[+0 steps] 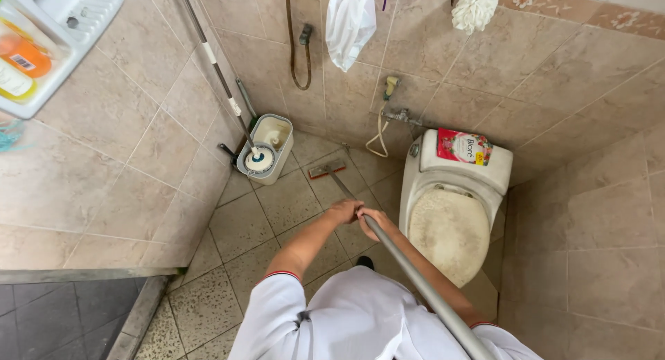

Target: Scrubbing the bathroom floor around the toilet using a long-handled brush

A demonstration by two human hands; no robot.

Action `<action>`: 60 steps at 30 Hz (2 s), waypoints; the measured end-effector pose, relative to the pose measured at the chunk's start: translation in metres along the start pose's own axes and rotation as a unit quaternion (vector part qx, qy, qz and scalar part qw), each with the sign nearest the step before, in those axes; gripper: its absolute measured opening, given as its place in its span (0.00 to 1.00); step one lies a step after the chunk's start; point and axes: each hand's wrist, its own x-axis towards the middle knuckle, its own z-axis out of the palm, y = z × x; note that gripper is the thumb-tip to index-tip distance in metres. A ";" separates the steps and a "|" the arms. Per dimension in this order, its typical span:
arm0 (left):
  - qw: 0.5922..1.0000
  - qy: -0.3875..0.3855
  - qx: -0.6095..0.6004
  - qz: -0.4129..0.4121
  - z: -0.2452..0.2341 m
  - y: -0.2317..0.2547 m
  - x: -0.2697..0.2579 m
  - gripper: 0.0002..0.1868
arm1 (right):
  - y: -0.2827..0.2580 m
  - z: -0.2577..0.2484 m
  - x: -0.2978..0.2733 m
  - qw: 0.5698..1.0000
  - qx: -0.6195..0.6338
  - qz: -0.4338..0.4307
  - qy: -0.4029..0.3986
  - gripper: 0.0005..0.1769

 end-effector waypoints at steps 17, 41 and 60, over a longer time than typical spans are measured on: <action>0.993 0.013 -0.090 0.079 -0.059 0.036 -0.009 0.13 | 0.002 -0.063 0.033 0.998 0.001 -0.030 -0.055 0.07; 0.969 -0.041 -0.237 -0.048 -0.050 0.037 0.027 0.26 | -0.023 -0.069 0.033 1.000 0.010 0.015 -0.002 0.08; 0.938 -0.176 -0.283 -0.092 -0.126 -0.035 -0.051 0.45 | -0.111 0.063 0.053 0.973 0.015 0.163 0.160 0.08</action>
